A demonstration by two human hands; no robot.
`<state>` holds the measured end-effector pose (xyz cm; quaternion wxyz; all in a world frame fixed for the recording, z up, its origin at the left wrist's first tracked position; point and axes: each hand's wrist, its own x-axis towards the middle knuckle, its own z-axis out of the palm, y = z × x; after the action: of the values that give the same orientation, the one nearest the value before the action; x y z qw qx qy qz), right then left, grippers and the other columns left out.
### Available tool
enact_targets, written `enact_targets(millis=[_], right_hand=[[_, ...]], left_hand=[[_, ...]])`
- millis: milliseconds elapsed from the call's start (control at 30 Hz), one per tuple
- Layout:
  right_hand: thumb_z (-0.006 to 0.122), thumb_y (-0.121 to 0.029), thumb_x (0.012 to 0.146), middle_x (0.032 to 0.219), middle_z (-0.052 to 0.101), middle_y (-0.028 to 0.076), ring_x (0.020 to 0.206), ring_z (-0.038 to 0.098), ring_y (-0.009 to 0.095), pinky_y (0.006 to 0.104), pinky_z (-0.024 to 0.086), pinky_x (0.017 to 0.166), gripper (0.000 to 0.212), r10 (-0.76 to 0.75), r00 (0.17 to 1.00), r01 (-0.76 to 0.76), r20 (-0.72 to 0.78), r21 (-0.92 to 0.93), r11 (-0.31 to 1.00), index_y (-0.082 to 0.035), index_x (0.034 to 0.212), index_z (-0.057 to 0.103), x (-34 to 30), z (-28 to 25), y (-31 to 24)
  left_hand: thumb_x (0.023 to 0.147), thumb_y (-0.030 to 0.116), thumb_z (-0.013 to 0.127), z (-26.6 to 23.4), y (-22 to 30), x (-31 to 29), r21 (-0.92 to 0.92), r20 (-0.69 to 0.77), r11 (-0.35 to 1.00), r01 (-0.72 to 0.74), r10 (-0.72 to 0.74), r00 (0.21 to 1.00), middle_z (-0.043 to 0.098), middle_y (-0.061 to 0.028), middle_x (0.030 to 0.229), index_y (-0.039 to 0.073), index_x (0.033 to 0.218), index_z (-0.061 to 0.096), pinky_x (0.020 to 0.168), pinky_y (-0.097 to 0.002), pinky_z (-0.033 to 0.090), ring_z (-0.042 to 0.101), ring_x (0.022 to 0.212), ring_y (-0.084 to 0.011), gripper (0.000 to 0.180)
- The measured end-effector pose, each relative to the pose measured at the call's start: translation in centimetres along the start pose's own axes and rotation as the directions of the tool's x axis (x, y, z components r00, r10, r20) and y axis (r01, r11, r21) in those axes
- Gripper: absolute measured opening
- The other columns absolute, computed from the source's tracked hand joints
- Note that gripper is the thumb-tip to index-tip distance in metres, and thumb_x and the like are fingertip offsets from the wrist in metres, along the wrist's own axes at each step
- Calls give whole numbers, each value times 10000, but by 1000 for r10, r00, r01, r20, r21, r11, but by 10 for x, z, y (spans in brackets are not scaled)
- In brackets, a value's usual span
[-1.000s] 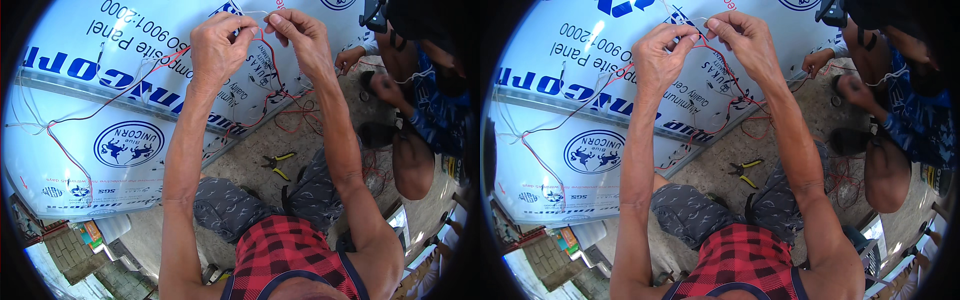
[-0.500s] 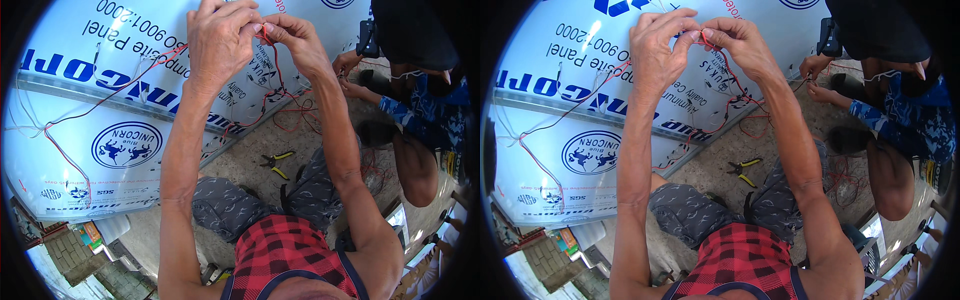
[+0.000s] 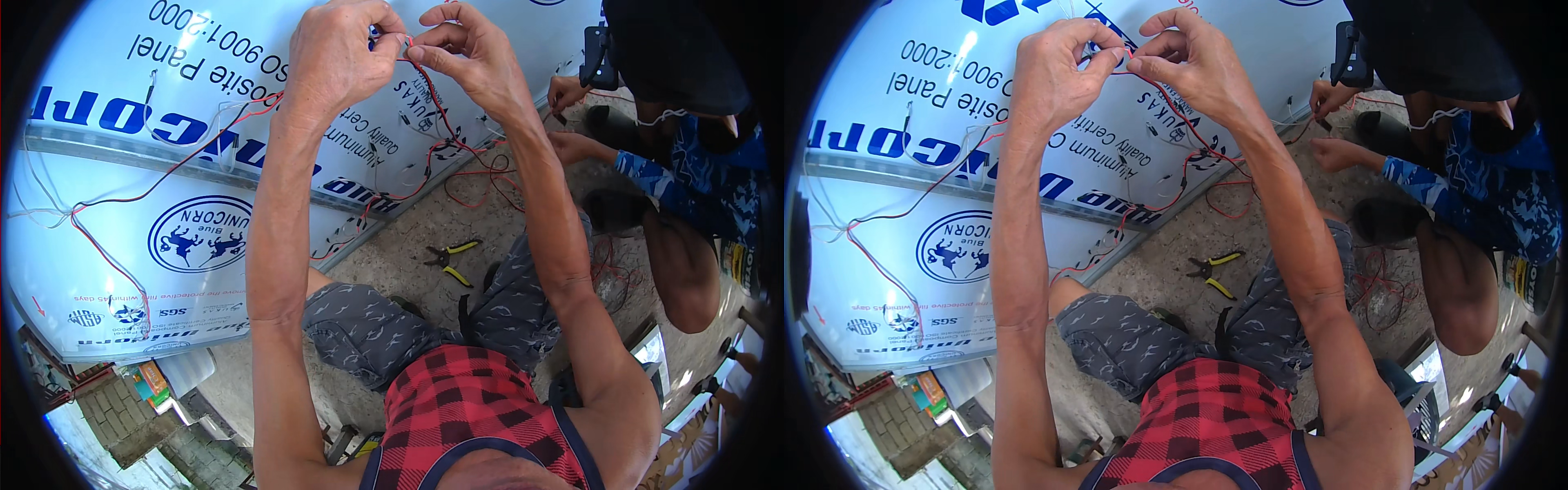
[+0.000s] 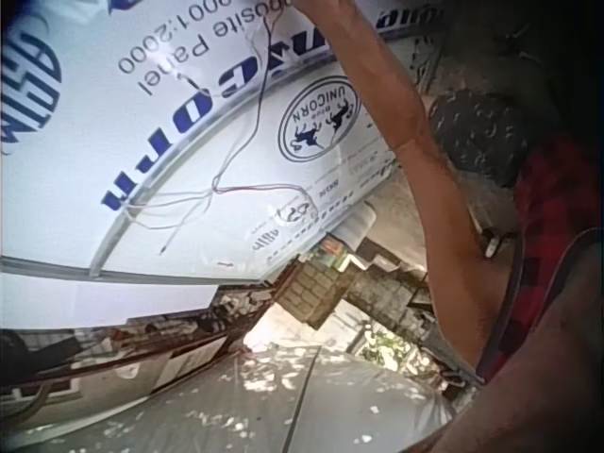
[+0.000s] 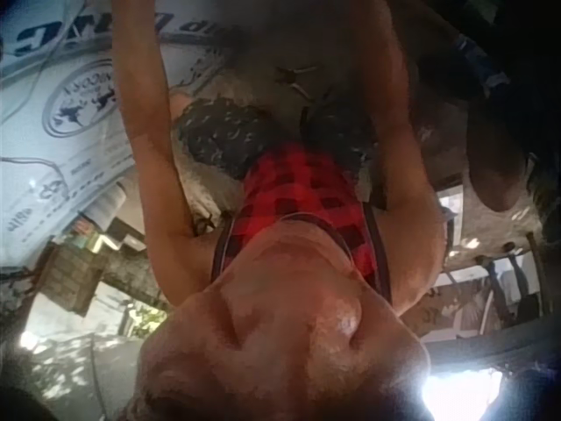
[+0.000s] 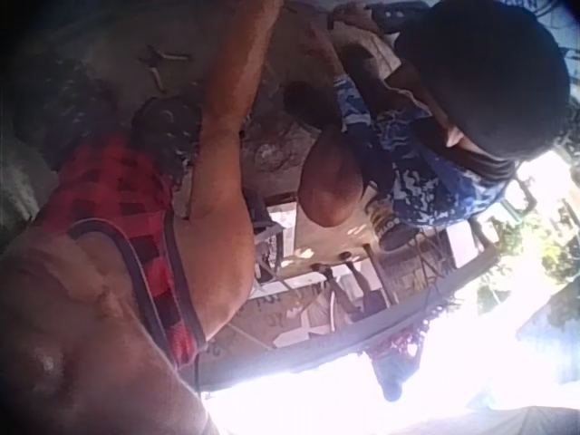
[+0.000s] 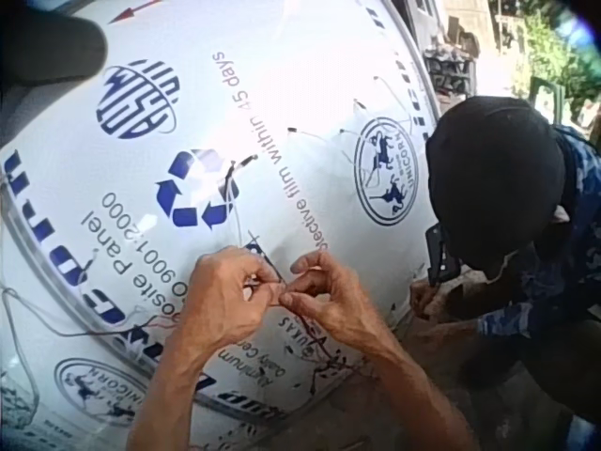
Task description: Connecting and stripping electrical wires on a large panel.
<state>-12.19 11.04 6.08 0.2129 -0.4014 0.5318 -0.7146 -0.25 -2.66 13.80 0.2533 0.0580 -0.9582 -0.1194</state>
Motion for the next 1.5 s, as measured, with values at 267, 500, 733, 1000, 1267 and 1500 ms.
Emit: enact_targets(millis=[267, 500, 733, 1000, 1267, 1500], right_hand=[[741, -93, 898, 802, 695, 38, 700, 613, 111, 290, 515, 634, 119, -180, 981, 165, -75, -166, 972, -19, 895, 647, -3, 6, 3], [744, -99, 892, 866, 770, 79, 753, 727, 145, 301, 590, 705, 172, -260, 950, 194, -171, -326, 925, -21, 1045, 730, -7, 18, 13], [722, -42, 884, 874, 758, 61, 757, 721, 160, 312, 586, 683, 109, -404, 904, 342, -141, -328, 881, -37, 993, 730, -8, 23, 5], [812, -54, 801, 909, 695, 36, 792, 671, 215, 329, 552, 661, 205, -760, 650, 582, -2, -641, 500, -73, 971, 698, -1, 20, 13], [827, -42, 772, 929, 696, 19, 748, 638, 184, 323, 535, 636, 239, -864, 494, 628, 102, -729, 272, -80, 958, 682, 5, 17, 19], [767, -34, 860, 835, 706, 60, 739, 673, 184, 305, 540, 668, 132, -637, 758, 522, -140, -456, 721, -40, 973, 699, 0, 21, 14]], left_hand=[[762, 59, 751, -26, 19, 25, -56, 214, 992, 113, -98, 972, 699, -140, 701, -25, 856, 771, 570, -357, 500, 600, 562, -238, 128], [746, 46, 774, -34, 10, 36, -218, 421, 927, 306, -193, 886, 700, -92, 674, -43, 793, 751, 496, -291, 403, 536, 552, -106, 103], [757, 18, 773, -40, -12, 40, -411, 528, 834, 367, -111, 842, 727, -104, 731, -53, 817, 736, 608, -246, 491, 632, 641, -118, 100], [771, 11, 760, -38, -19, 45, -501, 550, 774, 388, -62, 833, 737, -107, 766, -49, 830, 745, 675, -256, 534, 673, 704, -136, 85], [782, 15, 771, -41, -17, 46, -449, 561, 810, 377, -73, 824, 742, -102, 779, -51, 861, 753, 665, -248, 527, 667, 691, -128, 105], [829, 31, 781, -44, -14, 44, -428, 576, 832, 353, -50, 816, 755, -123, 836, -59, 932, 741, 695, -247, 539, 685, 738, -133, 143]])
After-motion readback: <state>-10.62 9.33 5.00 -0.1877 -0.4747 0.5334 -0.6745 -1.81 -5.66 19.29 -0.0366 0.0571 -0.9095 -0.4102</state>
